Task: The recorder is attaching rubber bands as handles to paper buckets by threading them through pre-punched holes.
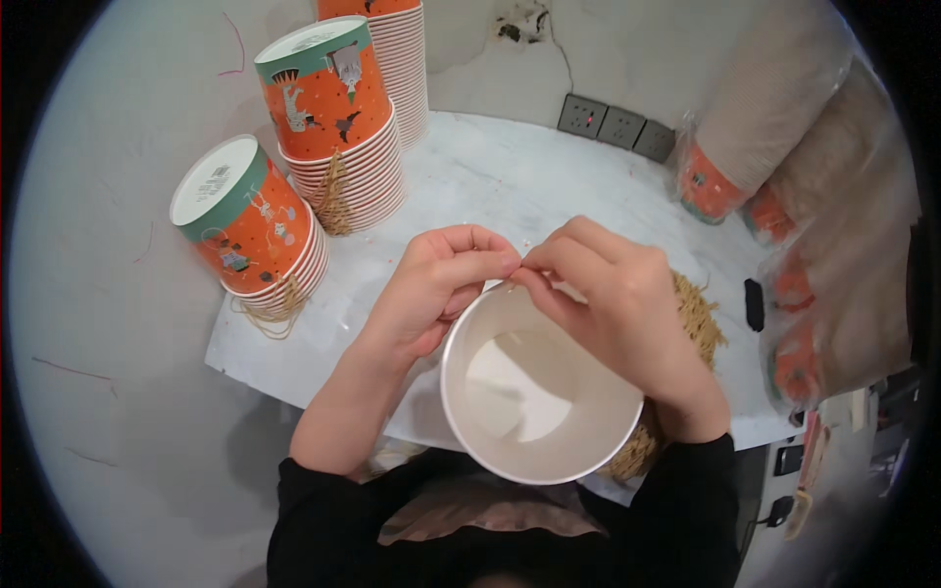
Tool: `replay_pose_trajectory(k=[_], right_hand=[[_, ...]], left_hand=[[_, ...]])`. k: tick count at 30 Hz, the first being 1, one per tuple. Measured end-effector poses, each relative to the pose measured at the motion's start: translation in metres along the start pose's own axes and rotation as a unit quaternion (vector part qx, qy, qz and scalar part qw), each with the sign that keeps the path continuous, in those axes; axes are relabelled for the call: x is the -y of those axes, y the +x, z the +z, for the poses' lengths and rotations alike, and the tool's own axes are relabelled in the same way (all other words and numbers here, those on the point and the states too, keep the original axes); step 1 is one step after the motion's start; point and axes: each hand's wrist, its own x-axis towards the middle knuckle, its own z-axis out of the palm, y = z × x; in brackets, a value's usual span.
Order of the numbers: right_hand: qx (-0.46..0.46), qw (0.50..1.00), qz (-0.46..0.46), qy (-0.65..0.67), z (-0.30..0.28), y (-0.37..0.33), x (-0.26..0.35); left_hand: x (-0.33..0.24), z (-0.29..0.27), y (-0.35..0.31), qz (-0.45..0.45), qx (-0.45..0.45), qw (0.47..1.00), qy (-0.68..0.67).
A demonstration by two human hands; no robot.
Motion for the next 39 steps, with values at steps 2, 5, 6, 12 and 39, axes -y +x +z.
replay_pose_trajectory(k=[2, 5, 6, 12, 39], right_hand=[[-0.010, 0.999, 0.016, 0.041, 0.002, 0.000, 0.001], [0.015, 0.999, 0.007, 0.045, 0.002, 0.002, 0.003], [0.018, 0.998, 0.013, 0.054, 0.002, 0.002, 0.004], [0.054, 0.997, 0.020, 0.059, 0.010, 0.003, 0.007], [0.031, 0.990, 0.056, 0.126, 0.015, 0.011, -0.011]], left_hand=[[-0.003, -0.004, -0.001, 0.004, 0.022, 1.000, -0.003], [-0.006, -0.003, -0.006, 0.024, 0.022, 0.999, 0.025], [-0.005, -0.002, -0.006, 0.036, 0.012, 0.998, 0.056], [0.013, -0.008, 0.005, 0.209, -0.043, 0.957, 0.198], [0.011, -0.001, 0.003, 0.296, -0.099, 0.906, 0.285]])
